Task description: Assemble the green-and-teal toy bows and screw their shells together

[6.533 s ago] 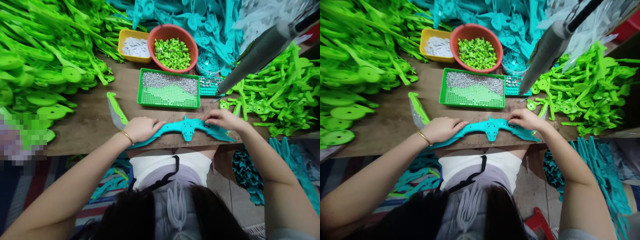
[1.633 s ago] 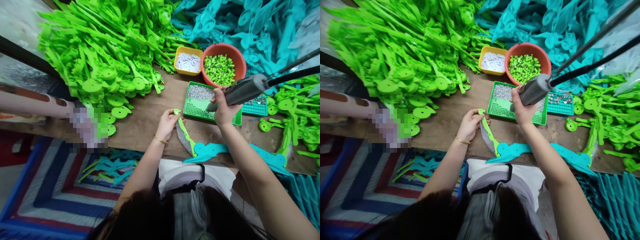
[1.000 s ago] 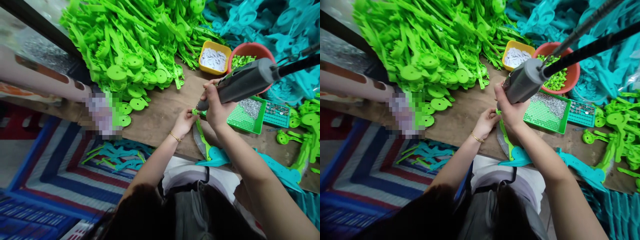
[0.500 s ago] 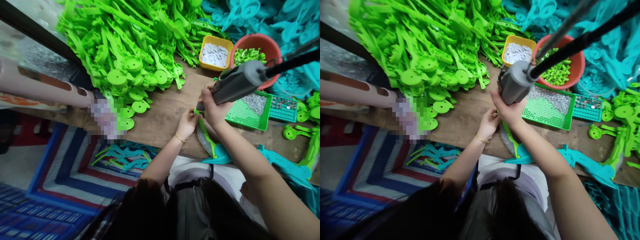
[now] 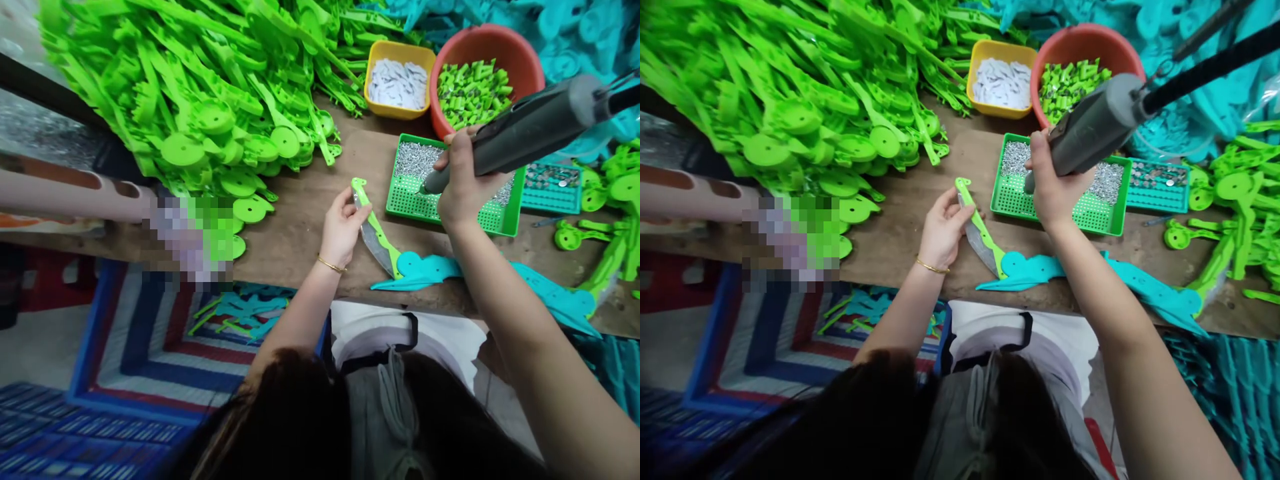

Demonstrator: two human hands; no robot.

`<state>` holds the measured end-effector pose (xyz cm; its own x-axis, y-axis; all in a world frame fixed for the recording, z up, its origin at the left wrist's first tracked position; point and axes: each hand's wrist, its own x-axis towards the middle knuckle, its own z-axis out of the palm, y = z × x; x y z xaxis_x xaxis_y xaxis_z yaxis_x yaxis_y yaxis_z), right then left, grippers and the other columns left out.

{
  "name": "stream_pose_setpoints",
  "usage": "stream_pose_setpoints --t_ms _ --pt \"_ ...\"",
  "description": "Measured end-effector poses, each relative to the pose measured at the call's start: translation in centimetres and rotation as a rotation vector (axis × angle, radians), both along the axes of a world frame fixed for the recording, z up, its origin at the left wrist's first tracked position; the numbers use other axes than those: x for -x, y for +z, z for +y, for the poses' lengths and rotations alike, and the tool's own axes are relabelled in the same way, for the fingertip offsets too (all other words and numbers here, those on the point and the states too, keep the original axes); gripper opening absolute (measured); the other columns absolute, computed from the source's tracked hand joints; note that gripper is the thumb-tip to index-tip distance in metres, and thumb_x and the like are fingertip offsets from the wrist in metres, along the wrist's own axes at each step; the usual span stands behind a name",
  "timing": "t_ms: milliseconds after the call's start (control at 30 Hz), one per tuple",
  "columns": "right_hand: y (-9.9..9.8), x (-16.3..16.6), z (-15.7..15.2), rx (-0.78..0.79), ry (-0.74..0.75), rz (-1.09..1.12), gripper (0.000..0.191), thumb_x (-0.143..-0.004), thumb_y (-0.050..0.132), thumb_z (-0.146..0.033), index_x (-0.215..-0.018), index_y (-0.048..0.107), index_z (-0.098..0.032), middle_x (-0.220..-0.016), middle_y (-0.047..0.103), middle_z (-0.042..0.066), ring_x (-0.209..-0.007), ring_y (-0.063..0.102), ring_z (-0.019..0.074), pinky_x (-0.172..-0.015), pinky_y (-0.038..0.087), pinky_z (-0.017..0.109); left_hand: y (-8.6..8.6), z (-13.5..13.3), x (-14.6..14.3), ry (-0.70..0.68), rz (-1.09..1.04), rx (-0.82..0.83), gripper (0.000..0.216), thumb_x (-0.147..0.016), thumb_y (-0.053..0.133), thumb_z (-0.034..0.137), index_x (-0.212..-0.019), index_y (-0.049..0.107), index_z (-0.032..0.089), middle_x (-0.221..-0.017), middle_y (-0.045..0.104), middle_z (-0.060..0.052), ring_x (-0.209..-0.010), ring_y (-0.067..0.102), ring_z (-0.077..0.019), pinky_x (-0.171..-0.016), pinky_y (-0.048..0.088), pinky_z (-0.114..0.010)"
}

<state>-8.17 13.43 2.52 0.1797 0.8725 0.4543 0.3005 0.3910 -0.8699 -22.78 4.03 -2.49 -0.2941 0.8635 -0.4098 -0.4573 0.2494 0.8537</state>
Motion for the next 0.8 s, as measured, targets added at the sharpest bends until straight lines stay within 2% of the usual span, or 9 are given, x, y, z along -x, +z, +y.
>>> stream_pose_setpoints --t_ms 100,200,267,333,400,500,567,667,800 --pt "-0.1 0.2 -0.3 0.004 0.047 0.025 0.036 -0.092 0.049 -0.061 -0.090 0.045 -0.025 -0.081 0.058 0.002 -0.058 0.051 0.0086 -0.061 0.053 0.032 0.0 -1.1 -0.6 0.006 0.036 0.034 0.048 -0.070 0.081 0.031 -0.112 0.063 0.018 -0.081 0.071 -0.002 -0.076 0.069 -0.0164 -0.070 0.056 -0.027" --pt "-0.6 0.0 -0.2 0.009 0.088 0.063 0.037 -0.090 0.052 -0.062 -0.092 0.048 -0.025 -0.085 0.059 0.002 -0.060 0.051 0.0093 -0.064 0.054 0.034 0.0 -2.5 -1.6 0.046 0.053 -0.045 0.046 -0.067 0.083 0.032 -0.105 0.063 0.017 -0.097 0.071 -0.005 -0.089 0.068 -0.0162 -0.082 0.055 -0.027" --pt "-1.0 -0.1 0.2 -0.004 0.116 0.113 0.039 -0.087 0.056 -0.063 -0.093 0.050 -0.025 -0.085 0.059 0.001 -0.059 0.053 0.0100 -0.067 0.054 0.036 -0.1 -3.4 -2.3 -0.019 -0.002 -0.071 0.068 -0.064 0.086 0.031 -0.124 0.055 0.021 -0.099 0.070 -0.003 -0.091 0.069 -0.0168 -0.085 0.055 -0.029" --pt "-0.9 -0.1 0.5 -0.054 0.135 0.198 0.040 -0.083 0.063 -0.062 -0.092 0.052 -0.025 -0.082 0.059 -0.001 -0.056 0.053 0.0098 -0.064 0.053 0.036 -0.2 -4.1 -2.9 -0.107 -0.067 -0.056 0.095 -0.062 0.088 0.030 -0.142 0.037 0.026 -0.094 0.069 -0.001 -0.088 0.069 -0.0179 -0.084 0.056 -0.032" --pt "-0.1 0.0 0.4 -0.128 0.133 0.301 0.038 -0.080 0.069 -0.058 -0.091 0.054 -0.024 -0.080 0.060 -0.003 -0.051 0.051 0.0083 -0.057 0.051 0.032 -0.5 -4.5 -3.2 -0.132 -0.093 -0.044 0.105 -0.061 0.089 0.031 -0.147 0.028 0.028 -0.092 0.070 0.000 -0.088 0.070 -0.0192 -0.084 0.057 -0.035" --pt "1.8 0.5 -0.8 -0.213 0.169 0.455 0.028 -0.081 0.073 -0.044 -0.091 0.059 -0.022 -0.077 0.063 -0.004 -0.046 0.052 0.0066 -0.046 0.044 0.026 -1.0 -4.7 -3.7 -0.083 -0.093 -0.049 0.098 -0.063 0.089 0.032 -0.144 0.034 0.026 -0.094 0.070 -0.002 -0.089 0.071 -0.0202 -0.088 0.056 -0.038" --pt "2.7 1.1 -2.4 -0.210 0.270 0.516 0.020 -0.083 0.073 -0.036 -0.093 0.063 -0.022 -0.077 0.066 -0.004 -0.046 0.053 0.0062 -0.042 0.041 0.024 -1.3 -4.6 -3.9 -0.046 -0.090 -0.057 0.096 -0.062 0.090 0.032 -0.142 0.037 0.025 -0.093 0.070 -0.001 -0.088 0.071 -0.0204 -0.089 0.056 -0.039" --pt "2.8 1.7 -4.8 -0.135 0.434 0.416 0.022 -0.085 0.070 -0.040 -0.103 0.062 -0.030 -0.084 0.065 -0.005 -0.052 0.058 0.0082 -0.045 0.047 0.025 -1.2 -4.4 -4.2 -0.021 -0.104 -0.067 0.096 -0.059 0.091 0.034 -0.139 0.040 0.022 -0.094 0.070 -0.002 -0.087 0.070 -0.0202 -0.089 0.056 -0.038" --pt "1.1 1.8 -6.4 -0.079 0.489 0.212 0.031 -0.087 0.060 -0.057 -0.110 0.054 -0.037 -0.091 0.060 -0.003 -0.078 0.068 0.0173 -0.069 0.060 0.039 -0.7 -4.3 -4.2 -0.026 -0.098 -0.062 0.096 -0.056 0.093 0.037 -0.137 0.043 0.020 -0.096 0.070 -0.003 -0.086 0.070 -0.0198 -0.085 0.056 -0.035"
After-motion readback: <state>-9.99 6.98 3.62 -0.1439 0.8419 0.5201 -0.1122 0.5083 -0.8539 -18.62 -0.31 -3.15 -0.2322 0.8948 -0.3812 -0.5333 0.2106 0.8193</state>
